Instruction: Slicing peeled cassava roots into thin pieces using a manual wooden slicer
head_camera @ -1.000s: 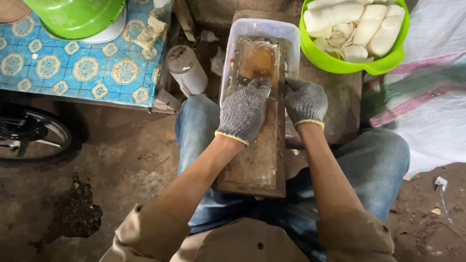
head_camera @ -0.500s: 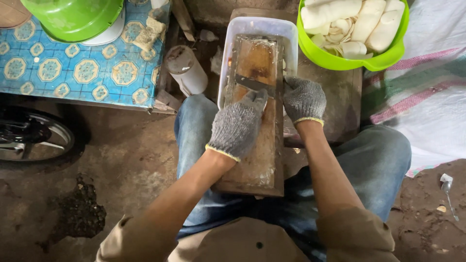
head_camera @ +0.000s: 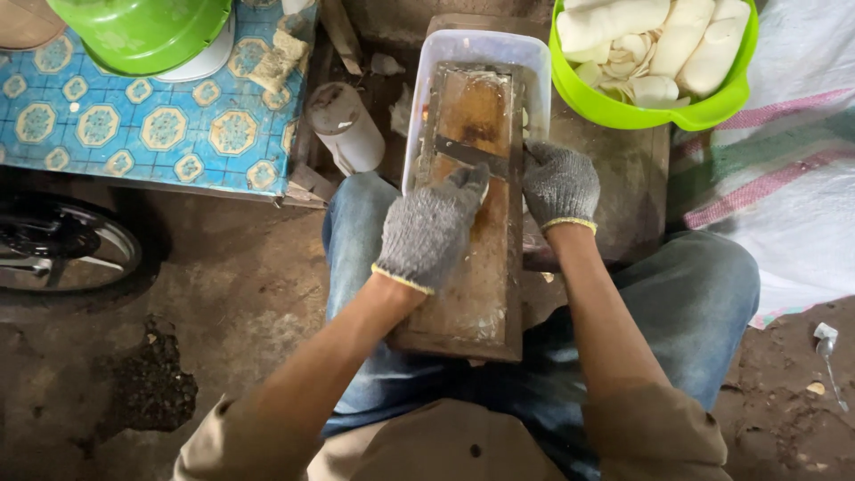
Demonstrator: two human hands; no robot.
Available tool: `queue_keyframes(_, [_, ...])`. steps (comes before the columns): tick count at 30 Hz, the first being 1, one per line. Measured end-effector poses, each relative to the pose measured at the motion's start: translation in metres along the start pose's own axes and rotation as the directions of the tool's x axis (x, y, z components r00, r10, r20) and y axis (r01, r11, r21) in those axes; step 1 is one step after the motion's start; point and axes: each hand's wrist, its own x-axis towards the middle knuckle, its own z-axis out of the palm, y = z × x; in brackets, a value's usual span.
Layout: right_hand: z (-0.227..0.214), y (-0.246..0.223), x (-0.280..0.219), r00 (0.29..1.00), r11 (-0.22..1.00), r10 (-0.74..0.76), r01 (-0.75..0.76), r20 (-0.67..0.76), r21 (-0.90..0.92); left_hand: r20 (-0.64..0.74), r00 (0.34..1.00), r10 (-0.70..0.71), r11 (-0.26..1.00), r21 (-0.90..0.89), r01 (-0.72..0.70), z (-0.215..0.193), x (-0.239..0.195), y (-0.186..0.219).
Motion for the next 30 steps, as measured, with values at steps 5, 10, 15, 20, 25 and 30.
queue_keyframes(5, [0.003, 0.004, 0.001, 1.000, 0.999, -0.013, 0.012, 0.019, 0.043, 0.124, 0.968, -0.220, 0.974, -0.020, 0.224, 0.025, 0.031, -0.006])
queue_keyframes(10, [-0.001, 0.000, 0.001, 1.000, 0.999, -0.012, 0.012, 0.014, 0.049, -0.052, 0.999, 0.000, 0.999, -0.040, -0.002, 0.031, 0.034, -0.017])
queue_keyframes(15, [0.002, 0.002, 0.002, 1.000, 0.999, -0.017, 0.016, 0.025, 0.029, 0.002, 0.999, -0.038, 0.999, -0.029, 0.038, 0.042, 0.036, -0.025])
queue_keyframes(20, [-0.003, 0.000, 0.000, 0.999, 1.000, -0.013, 0.013, 0.036, 0.015, 0.022, 0.999, -0.049, 0.999, -0.022, 0.050, 0.041, 0.041, -0.024])
queue_keyframes(25, [-0.002, -0.002, 0.000, 0.999, 0.999, -0.017, 0.016, 0.038, 0.036, 0.020, 0.996, -0.083, 0.995, -0.048, 0.084, 0.050, 0.047, -0.027])
queue_keyframes(30, [-0.010, -0.008, -0.004, 0.999, 0.998, -0.019, 0.017, 0.030, 0.064, 0.204, 0.945, -0.256, 0.963, -0.031, 0.268, 0.070, 0.072, -0.029])
